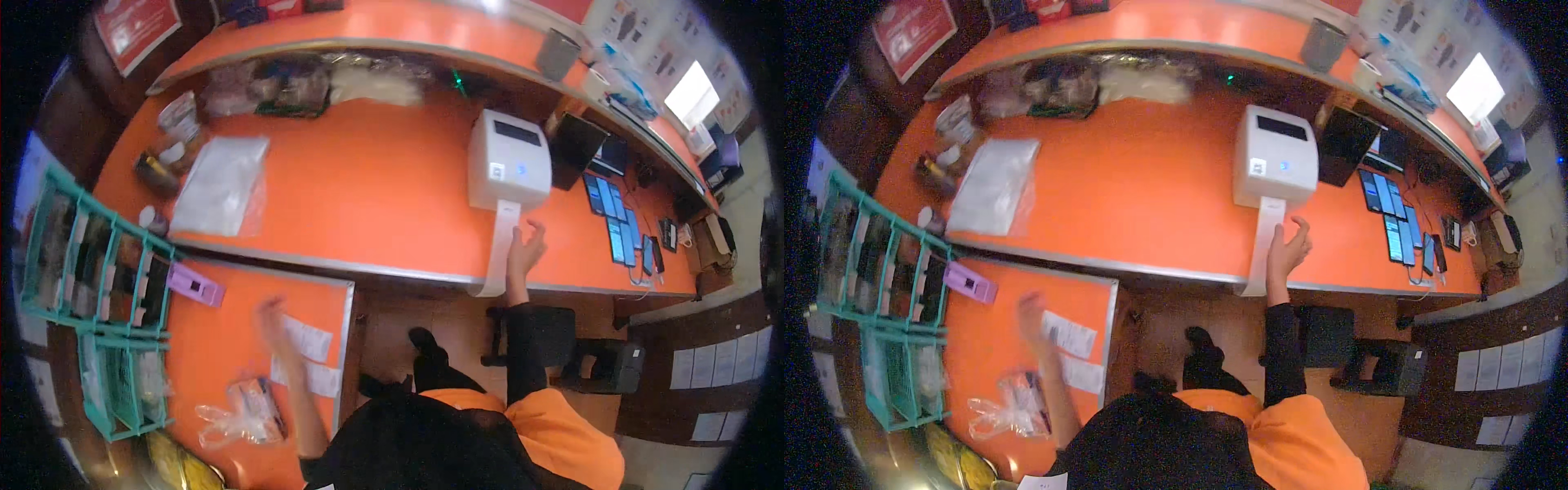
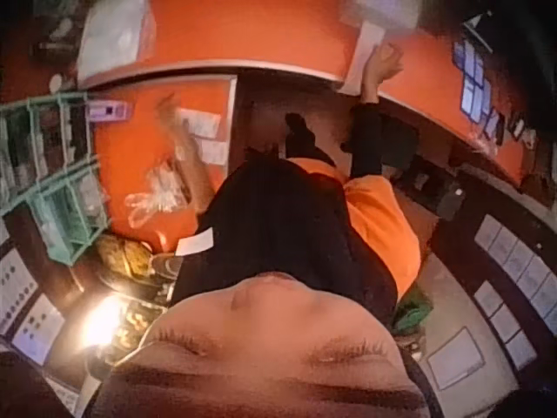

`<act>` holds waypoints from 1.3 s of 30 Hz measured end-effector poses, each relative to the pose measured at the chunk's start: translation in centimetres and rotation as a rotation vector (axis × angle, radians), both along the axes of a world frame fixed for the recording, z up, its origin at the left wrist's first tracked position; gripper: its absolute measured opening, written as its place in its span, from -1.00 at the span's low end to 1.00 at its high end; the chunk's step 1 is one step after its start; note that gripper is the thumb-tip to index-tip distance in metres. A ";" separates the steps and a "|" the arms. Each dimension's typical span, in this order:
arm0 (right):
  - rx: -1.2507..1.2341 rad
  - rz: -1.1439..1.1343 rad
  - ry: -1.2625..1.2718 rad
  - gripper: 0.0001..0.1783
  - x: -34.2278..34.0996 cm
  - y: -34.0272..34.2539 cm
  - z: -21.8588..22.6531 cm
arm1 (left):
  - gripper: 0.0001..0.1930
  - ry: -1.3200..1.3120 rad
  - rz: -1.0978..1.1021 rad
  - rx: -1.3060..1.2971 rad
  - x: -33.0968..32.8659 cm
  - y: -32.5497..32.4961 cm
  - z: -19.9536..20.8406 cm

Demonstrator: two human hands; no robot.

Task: The person checks order devices and receipts, slices fried chicken with a knife on a cutting board, and packs rice, chicken, and egg into a meal box. They hand a packaged order through the service window, close the prepared meal box, and pack it into a plastic bag with a receipt.

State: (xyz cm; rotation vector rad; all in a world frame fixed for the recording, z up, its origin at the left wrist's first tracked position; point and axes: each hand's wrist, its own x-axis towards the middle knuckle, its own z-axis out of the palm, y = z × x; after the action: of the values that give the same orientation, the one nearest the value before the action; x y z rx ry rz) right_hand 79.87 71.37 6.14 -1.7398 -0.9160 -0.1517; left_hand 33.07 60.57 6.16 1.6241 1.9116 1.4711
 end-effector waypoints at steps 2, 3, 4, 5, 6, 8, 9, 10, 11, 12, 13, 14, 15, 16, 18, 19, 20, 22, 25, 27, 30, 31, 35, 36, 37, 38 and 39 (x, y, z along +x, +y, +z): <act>0.066 0.218 0.439 -0.66 2.9 1.4 -0.1 | -0.67 -0.352 -0.389 -0.289 12.7 6.8 -0.5; 0.069 0.369 0.536 -0.67 3.5 1.8 -0.4 | -0.63 -0.437 -0.627 -0.211 17.6 8.8 -1.4; 0.070 0.534 0.633 -0.68 3.4 2.3 -0.4 | -0.55 -0.497 -0.706 -0.274 22.3 10.6 -3.7; 0.065 0.563 0.636 -0.68 3.3 2.7 -0.3 | -0.50 -0.576 -0.771 -0.283 26.5 12.3 -5.5; -0.018 0.608 0.630 -0.72 3.3 2.7 -0.1 | -0.45 -0.620 -0.777 -0.340 30.0 13.5 -6.0; -0.116 0.656 0.626 -0.76 3.7 2.3 -0.3 | -0.56 -0.769 -0.819 -0.344 35.7 15.1 -4.0; -0.085 0.652 0.558 -0.80 3.7 2.4 -0.4 | -0.56 -0.774 -0.788 -0.341 37.0 15.4 -3.5; -0.055 0.658 0.494 -0.83 3.6 2.6 -0.5 | -0.64 -0.810 -0.751 -0.335 37.7 15.7 -3.3; -0.076 0.700 0.505 -0.83 3.8 2.5 -0.6 | -0.72 -0.846 -0.705 -0.327 38.3 15.9 -3.0; -0.136 0.568 0.209 -0.82 4.1 2.6 -0.6 | -0.72 -0.848 -0.651 -0.316 38.9 16.0 -2.6; -0.179 0.458 -0.081 -0.81 3.7 3.1 -0.6 | -0.79 -0.852 -0.629 -0.298 38.8 16.2 -2.6; -0.104 0.441 -0.322 -0.79 2.9 3.5 0.9 | -0.85 -0.857 -0.589 -0.279 38.7 16.1 -3.0; -0.005 0.409 -0.558 -0.78 2.6 3.8 3.1 | -0.86 -0.895 -0.569 -0.243 39.6 16.2 -3.7; -0.010 0.439 -0.568 -0.76 2.7 3.9 4.2 | -0.86 -0.930 -0.559 -0.204 40.7 16.5 -4.5; -0.066 0.504 -0.705 -0.74 4.8 4.7 2.8 | -0.86 -0.999 -0.617 -0.131 41.9 17.2 -4.9; -0.114 0.523 -0.839 -0.74 5.9 5.1 1.6 | -0.87 -1.084 -0.647 -0.103 42.2 17.4 -4.6; -0.100 0.577 -0.831 -0.74 5.4 5.1 1.4 | -0.88 -1.167 -0.686 -0.073 42.2 17.4 -4.3; -0.015 0.618 -0.737 -0.78 5.2 5.0 2.2 | -0.89 -1.123 -0.623 -0.025 42.4 16.9 -4.1; -0.022 0.664 -0.477 -0.78 5.8 5.7 1.0 | -0.90 -0.941 -0.516 0.025 42.4 16.7 -3.9; 0.016 0.637 -0.454 -0.76 6.1 6.1 -0.1 | -0.90 -1.069 -0.553 -0.001 42.7 16.6 -4.1; 0.073 0.447 -0.298 -0.74 7.3 6.0 -2.0 | -0.82 -1.012 -0.520 -0.018 42.3 15.5 -5.0; 0.087 0.293 -0.166 -0.73 8.0 5.8 -2.4 | -0.82 -1.014 -0.512 -0.014 41.8 14.9 -4.4; 0.037 -0.012 0.197 -0.71 9.7 5.3 0.6 | -0.87 -0.588 -0.311 -0.146 40.1 11.7 -2.2; 0.133 0.024 0.035 -0.69 8.1 4.6 2.9 | -0.84 -0.253 -0.218 -0.083 40.2 11.3 -1.9; 0.227 0.060 -0.127 -0.65 7.0 4.2 4.1 | -0.84 -0.253 -0.220 -0.076 40.2 11.3 -1.6; 0.299 0.319 -0.169 -0.69 7.0 4.6 1.9 | -0.78 -0.484 -0.346 -0.044 40.1 11.2 -1.3; 0.292 0.476 -0.252 -0.70 5.6 4.2 1.2 | -0.71 -0.712 -0.473 -0.012 39.8 11.0 -0.9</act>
State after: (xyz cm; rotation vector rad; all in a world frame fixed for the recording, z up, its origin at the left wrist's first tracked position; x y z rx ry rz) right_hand 85.49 75.57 7.32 -1.2137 -1.3935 -0.1825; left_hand 72.92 71.53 5.24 1.1876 1.0616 1.5291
